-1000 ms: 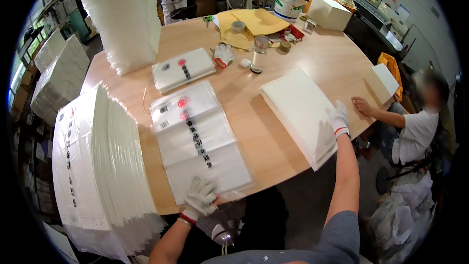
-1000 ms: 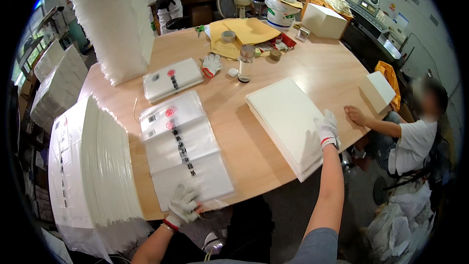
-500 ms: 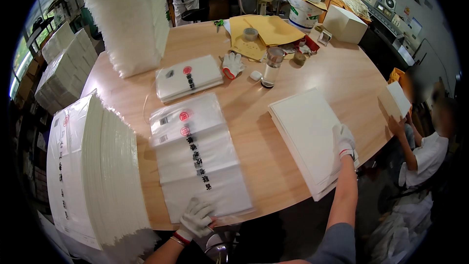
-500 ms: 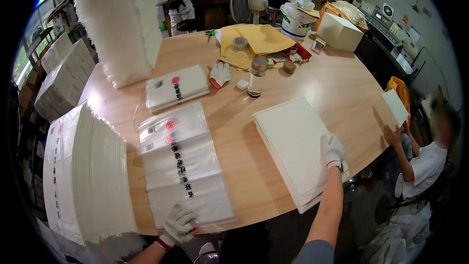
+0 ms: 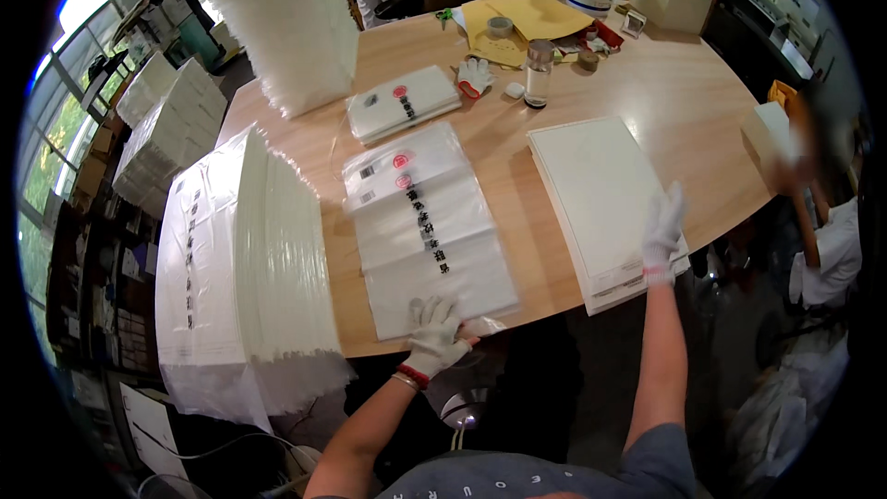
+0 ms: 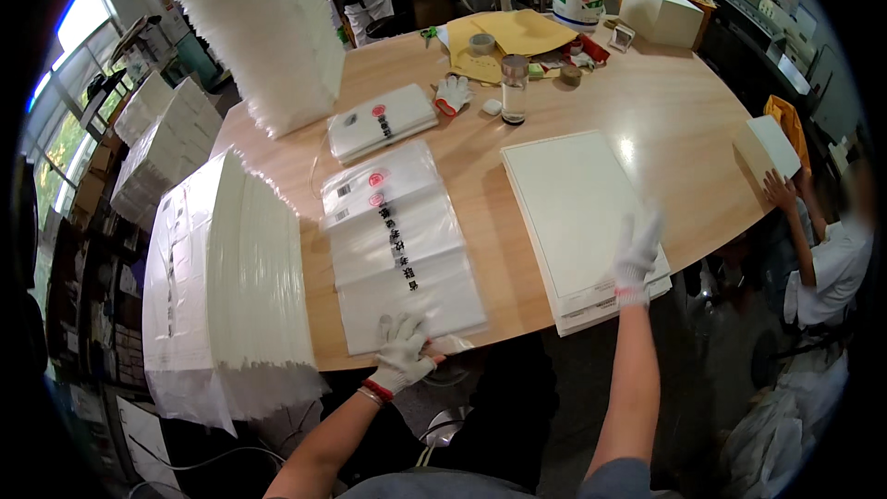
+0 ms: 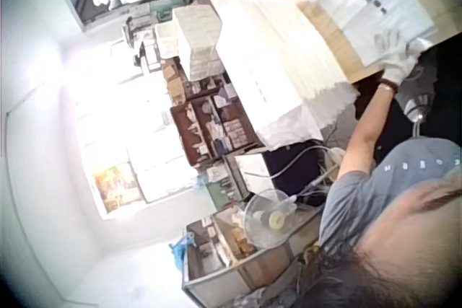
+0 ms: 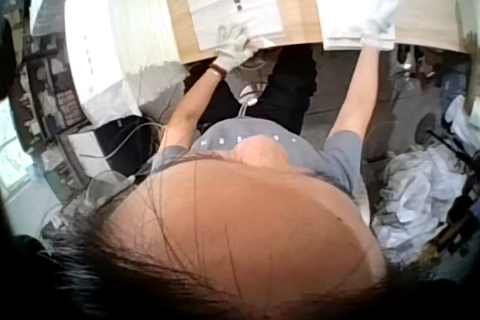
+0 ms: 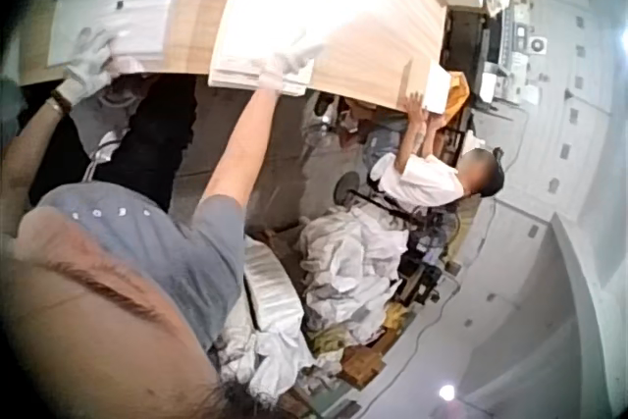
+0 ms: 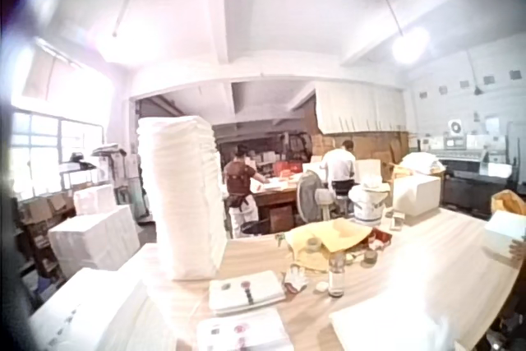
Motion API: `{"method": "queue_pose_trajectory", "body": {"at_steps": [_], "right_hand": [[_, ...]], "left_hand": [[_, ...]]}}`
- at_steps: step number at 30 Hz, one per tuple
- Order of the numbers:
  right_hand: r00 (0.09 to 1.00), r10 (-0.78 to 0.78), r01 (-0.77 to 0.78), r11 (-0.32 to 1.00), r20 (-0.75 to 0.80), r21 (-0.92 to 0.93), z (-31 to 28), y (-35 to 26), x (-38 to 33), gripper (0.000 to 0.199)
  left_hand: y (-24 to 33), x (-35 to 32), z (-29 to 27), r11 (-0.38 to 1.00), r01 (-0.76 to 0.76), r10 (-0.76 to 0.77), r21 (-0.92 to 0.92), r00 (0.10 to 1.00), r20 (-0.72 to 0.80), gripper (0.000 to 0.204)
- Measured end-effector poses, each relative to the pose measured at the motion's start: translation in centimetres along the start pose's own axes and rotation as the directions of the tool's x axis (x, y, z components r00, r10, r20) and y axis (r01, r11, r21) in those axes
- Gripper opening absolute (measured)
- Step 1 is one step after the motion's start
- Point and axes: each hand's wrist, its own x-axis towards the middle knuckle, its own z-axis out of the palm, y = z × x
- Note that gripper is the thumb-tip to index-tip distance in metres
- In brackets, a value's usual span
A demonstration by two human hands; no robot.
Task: The person repeatedly picks up white paper documents from a stack, places each into a clear plastic sleeve, and sets the sealed package on the table. The process is repeated continuously throughout the clip.
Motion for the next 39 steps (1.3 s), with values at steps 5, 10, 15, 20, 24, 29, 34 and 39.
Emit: {"method": "queue_pose_trajectory", "body": {"at_steps": [5, 10, 15, 20, 24, 29, 34, 39], "right_hand": [[0.848, 0.144, -0.451, 0.703, 0.511, 0.55, -6.2, -10.6, -13.6, 0.031], [-0.047, 0.115, -0.998, 0.042, 0.992, -0.052, -6.2, -17.2, -20.5, 0.033], [0.567, -0.237, -0.483, 0.68, 0.789, 0.551, 3.2, -21.2, -21.7, 0.029], [0.567, -0.264, 0.267, 0.955, 0.781, 0.129, 3.7, -16.0, -16.8, 0.027], [0.844, -0.466, 0.352, 0.854, 0.264, 0.383, -0.6, -22.1, -16.8, 0.021], [0.649, -0.506, 0.194, 0.832, 0.569, 0.519, 6.0, -26.8, -19.0, 0.029], [0.448, -0.541, 0.277, 0.841, 0.712, 0.465, 6.4, -27.6, -20.3, 0.022], [0.276, -0.535, -0.431, 0.673, 0.799, 0.6, -4.5, -24.2, -16.5, 0.02]], "left_hand": [[-1.2, -0.3, 1.2, 0.98, 0.15, -0.144, -0.13, 0.988, 0.057, 0.018], [-3.7, 3.0, -1.1, 0.852, 0.081, 0.003, -0.516, 0.987, 0.161, 0.015], [-4.4, 2.2, -4.0, 0.985, -0.075, 0.087, -0.157, 0.993, 0.074, 0.016], [-12.7, 3.4, -0.9, -0.499, 0.081, -0.336, -0.863, 0.9, 0.279, 0.017], [-10.1, 5.3, -4.5, -0.287, 0.178, -0.391, -0.941, 0.875, 0.285, 0.023], [0.2, 5.7, -14.3, 0.167, 0.297, -0.251, -0.94, 0.935, 0.251, 0.031], [0.9, 5.2, -14.1, 0.734, 0.076, -0.102, -0.675, 0.995, 0.001, 0.048], [-1.2, 1.6, -12.3, 0.942, -0.023, -0.046, -0.335, 0.979, -0.198, 0.057]]}}
